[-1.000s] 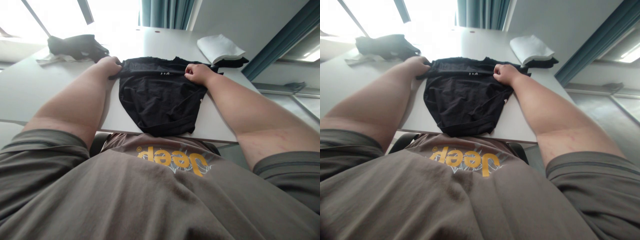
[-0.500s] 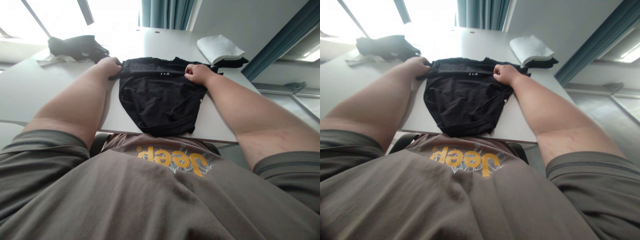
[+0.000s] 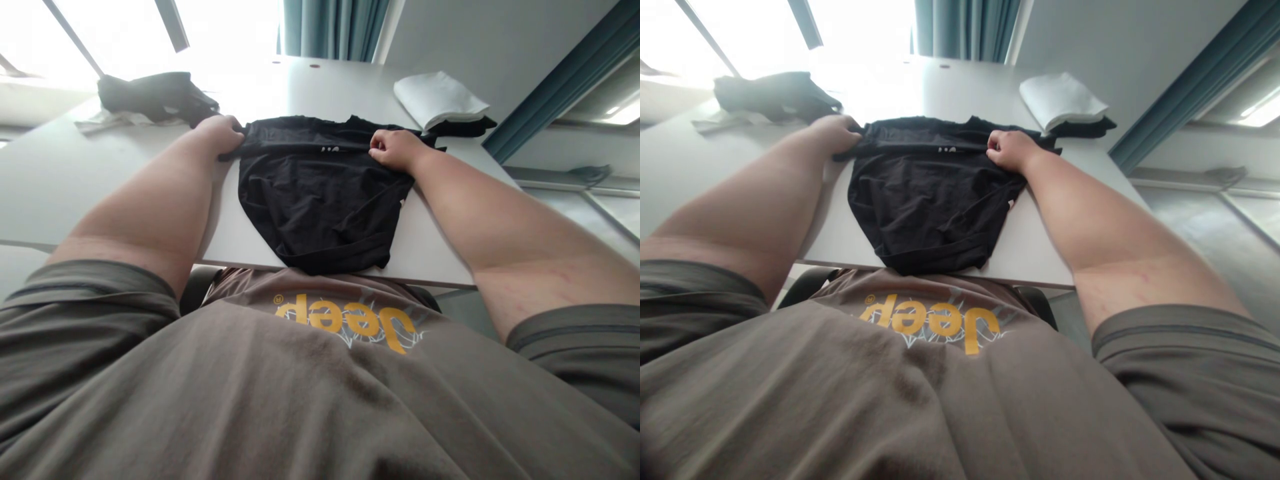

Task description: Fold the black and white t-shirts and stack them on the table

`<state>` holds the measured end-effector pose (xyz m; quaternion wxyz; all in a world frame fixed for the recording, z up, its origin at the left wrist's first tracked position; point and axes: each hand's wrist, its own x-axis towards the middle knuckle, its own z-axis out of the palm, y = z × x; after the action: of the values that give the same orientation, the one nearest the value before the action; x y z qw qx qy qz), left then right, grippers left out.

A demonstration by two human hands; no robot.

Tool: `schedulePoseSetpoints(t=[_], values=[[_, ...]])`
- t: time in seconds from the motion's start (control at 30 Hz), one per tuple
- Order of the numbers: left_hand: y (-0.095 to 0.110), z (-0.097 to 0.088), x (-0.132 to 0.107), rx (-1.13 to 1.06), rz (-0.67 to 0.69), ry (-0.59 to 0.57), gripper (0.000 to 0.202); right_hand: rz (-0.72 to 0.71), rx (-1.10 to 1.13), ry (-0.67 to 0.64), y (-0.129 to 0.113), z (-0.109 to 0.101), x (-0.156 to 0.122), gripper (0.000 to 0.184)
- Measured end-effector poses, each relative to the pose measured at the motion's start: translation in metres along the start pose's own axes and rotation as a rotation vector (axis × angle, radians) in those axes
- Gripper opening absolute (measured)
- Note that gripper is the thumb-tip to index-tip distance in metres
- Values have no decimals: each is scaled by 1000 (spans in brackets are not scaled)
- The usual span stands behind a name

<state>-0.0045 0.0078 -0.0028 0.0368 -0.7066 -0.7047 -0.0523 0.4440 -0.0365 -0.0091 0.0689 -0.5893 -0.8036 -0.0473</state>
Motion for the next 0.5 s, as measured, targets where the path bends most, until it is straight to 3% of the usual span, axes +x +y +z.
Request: schedulePoseSetpoints(t=[0.5], values=[[0,-1,2,-28,-13,-7,60,-21,-10,18,6,3,4,32]])
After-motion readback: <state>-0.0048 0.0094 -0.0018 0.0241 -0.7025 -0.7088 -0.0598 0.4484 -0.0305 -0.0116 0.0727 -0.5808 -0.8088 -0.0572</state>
